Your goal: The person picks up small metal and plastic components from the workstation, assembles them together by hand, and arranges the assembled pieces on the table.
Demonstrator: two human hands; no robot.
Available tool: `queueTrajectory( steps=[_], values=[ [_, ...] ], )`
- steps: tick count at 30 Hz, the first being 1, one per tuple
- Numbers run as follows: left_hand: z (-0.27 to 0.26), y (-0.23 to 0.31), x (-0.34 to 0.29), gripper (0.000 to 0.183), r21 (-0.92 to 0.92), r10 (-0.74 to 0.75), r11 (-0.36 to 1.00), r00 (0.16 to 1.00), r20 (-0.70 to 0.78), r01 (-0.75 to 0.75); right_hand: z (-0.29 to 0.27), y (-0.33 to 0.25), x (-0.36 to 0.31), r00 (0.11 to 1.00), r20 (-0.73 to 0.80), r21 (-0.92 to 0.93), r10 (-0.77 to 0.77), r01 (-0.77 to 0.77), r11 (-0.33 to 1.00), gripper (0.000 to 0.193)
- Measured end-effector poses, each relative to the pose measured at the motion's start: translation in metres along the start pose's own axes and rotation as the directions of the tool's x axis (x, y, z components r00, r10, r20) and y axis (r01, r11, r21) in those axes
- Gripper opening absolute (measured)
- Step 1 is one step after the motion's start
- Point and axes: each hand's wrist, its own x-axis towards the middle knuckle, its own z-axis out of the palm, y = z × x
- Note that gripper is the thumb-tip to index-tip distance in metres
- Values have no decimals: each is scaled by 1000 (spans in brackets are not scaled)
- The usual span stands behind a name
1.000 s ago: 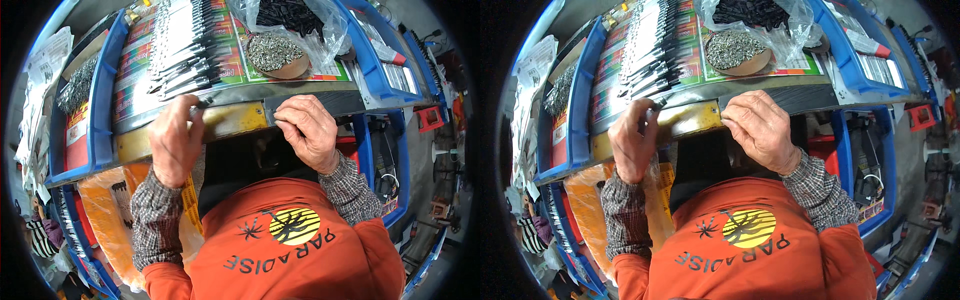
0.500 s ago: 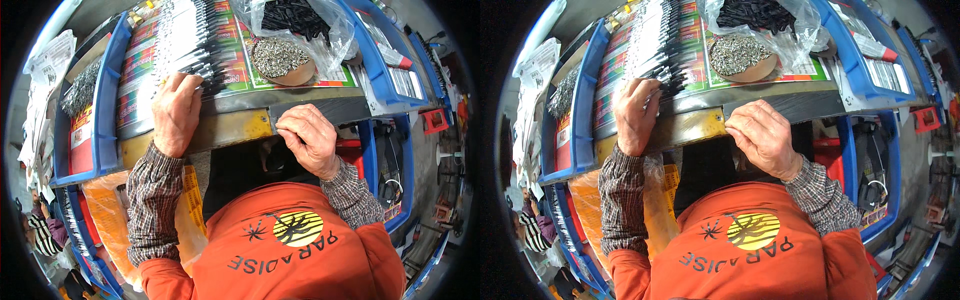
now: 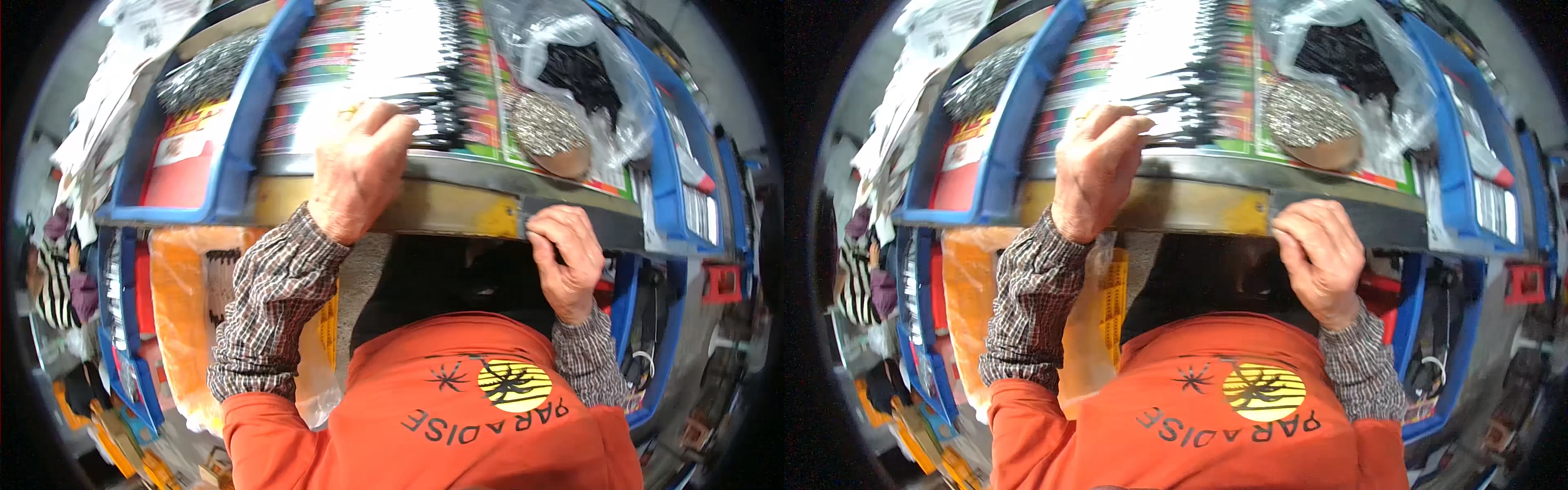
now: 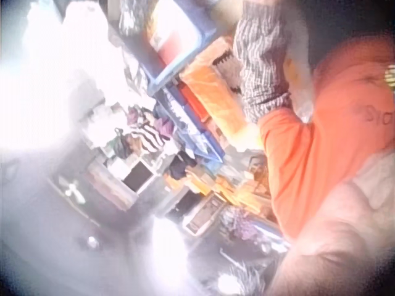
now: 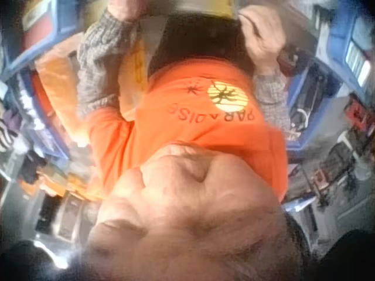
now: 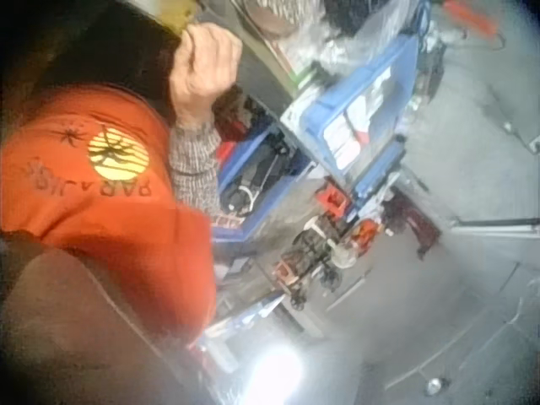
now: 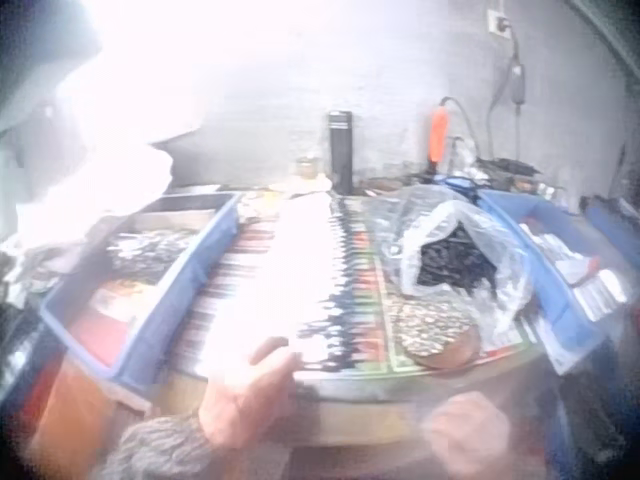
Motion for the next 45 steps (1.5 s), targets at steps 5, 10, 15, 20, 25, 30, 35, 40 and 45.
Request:
queueTrajectory(
  steps=[5, 10, 15, 20, 25, 30, 35, 40, 45],
  values=[
    [-43, -14, -4, 17, 152, -7, 988, 1000, 0, 7, 0, 3, 0, 1000, 23, 0, -14, 14, 1000, 15],
    [-99, -58, -8, 8, 361, -151, 920, 988, -32, 153, 3, -1, 4, 999, 48, -29, -8, 10, 1000, 15],
    [-124, -109, -23, 8, 387, -480, 837, 858, 181, 387, 4, -1, 6, 998, 71, -65, -2, 6, 998, 14],
    [-118, -131, -39, 21, 346, -472, 877, 741, 477, 335, 5, -3, 7, 996, 84, -73, 8, -2, 997, 14],
    [-113, -135, -42, 22, 317, -511, 860, 669, 540, 401, 9, -4, 10, 996, 91, -101, -2, 12, 995, 14],
    [-112, -132, -22, 12, 433, -568, 823, 553, 610, 368, 10, -5, 10, 994, 106, -128, -17, 30, 991, 13],
    [-113, -128, -7, 25, 467, -666, 745, 492, 560, 477, 9, -6, 9, 994, 106, -133, -10, 24, 991, 14],
    [-117, -126, -4, 29, 482, -681, 732, 484, 550, 482, 9, -7, 8, 995, 97, -129, -12, 24, 991, 15],
    [-115, -127, -10, 10, 334, -645, 746, 498, 579, 577, 10, -7, 7, 995, 98, -134, -14, 28, 991, 15]
  ],
)
